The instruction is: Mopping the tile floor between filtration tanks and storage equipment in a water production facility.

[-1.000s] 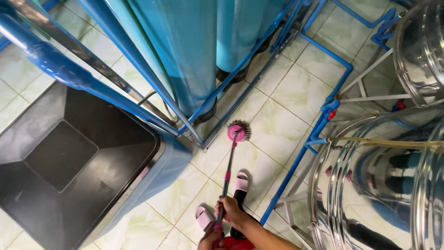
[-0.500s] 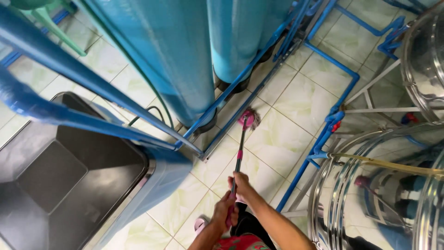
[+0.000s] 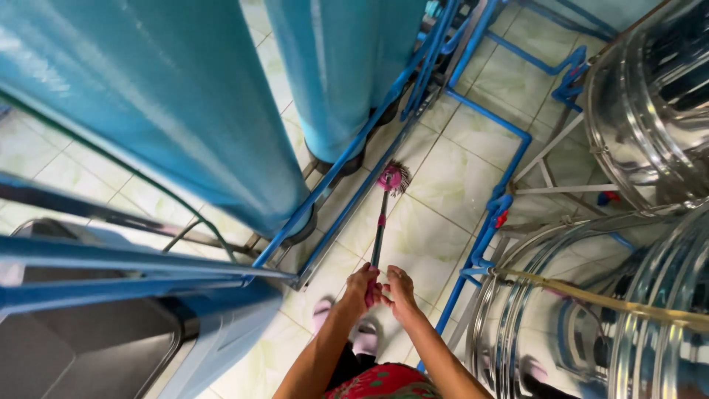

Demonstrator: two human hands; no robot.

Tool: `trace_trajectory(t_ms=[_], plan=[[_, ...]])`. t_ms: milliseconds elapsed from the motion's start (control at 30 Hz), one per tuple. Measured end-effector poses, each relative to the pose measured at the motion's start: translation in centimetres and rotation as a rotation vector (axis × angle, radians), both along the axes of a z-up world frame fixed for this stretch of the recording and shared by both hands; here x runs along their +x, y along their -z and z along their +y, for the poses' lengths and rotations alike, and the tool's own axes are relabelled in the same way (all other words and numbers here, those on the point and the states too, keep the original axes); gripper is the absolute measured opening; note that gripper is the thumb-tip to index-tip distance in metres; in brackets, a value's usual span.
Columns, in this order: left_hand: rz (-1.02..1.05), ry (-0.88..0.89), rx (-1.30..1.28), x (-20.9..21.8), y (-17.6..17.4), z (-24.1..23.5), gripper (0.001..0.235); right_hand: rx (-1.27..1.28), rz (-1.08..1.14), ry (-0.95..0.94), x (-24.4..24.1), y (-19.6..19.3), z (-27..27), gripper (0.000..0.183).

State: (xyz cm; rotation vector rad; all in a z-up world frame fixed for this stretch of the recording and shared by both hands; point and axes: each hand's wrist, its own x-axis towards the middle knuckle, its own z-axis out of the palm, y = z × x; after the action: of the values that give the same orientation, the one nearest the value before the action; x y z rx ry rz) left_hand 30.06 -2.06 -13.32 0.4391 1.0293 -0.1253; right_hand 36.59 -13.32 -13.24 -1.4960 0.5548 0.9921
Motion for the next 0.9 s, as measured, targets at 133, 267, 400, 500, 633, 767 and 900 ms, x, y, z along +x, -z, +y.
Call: trace_trajectory(t_ms=[133, 267, 400, 500, 633, 767, 900], plan=[[0.036, -0.047, -0.031, 4.9, -0.3, 2.5, 0.043, 0.005, 0.050, 0.006, 2.3, -2.3, 1.3, 0.039], [0.020, 0.041, -0.019, 9.4, -0.1, 3.0, 0.038, 0.128, 0.047, 0.047, 4.3, 0.2, 1.9, 0.039], [0.161, 0.107, 0.131, 14.8, -2.7, 3.8, 0.035, -0.033, -0.040, 0.161, 8.7, -6.0, 3.6, 0.048], [0.078, 0.081, 0.205, 18.2, 1.5, 5.1, 0.028, 0.050, 0.022, 0.081, 12.8, -8.0, 4.5, 0.054], [0.019, 0.181, 0.271, 23.0, -2.6, 6.9, 0.021, 0.132, 0.022, 0.103, 16.8, -9.0, 6.2, 0.058], [0.271, 0.393, 0.282, 27.0, -11.9, 6.6, 0.021, 0.144, 0.121, 0.157, 20.1, -9.2, 7.8, 0.052], [0.101, 0.495, 0.464, 31.0, -2.9, 6.0, 0.024, 0.251, 0.132, 0.281, 24.8, -4.9, 7.5, 0.038]])
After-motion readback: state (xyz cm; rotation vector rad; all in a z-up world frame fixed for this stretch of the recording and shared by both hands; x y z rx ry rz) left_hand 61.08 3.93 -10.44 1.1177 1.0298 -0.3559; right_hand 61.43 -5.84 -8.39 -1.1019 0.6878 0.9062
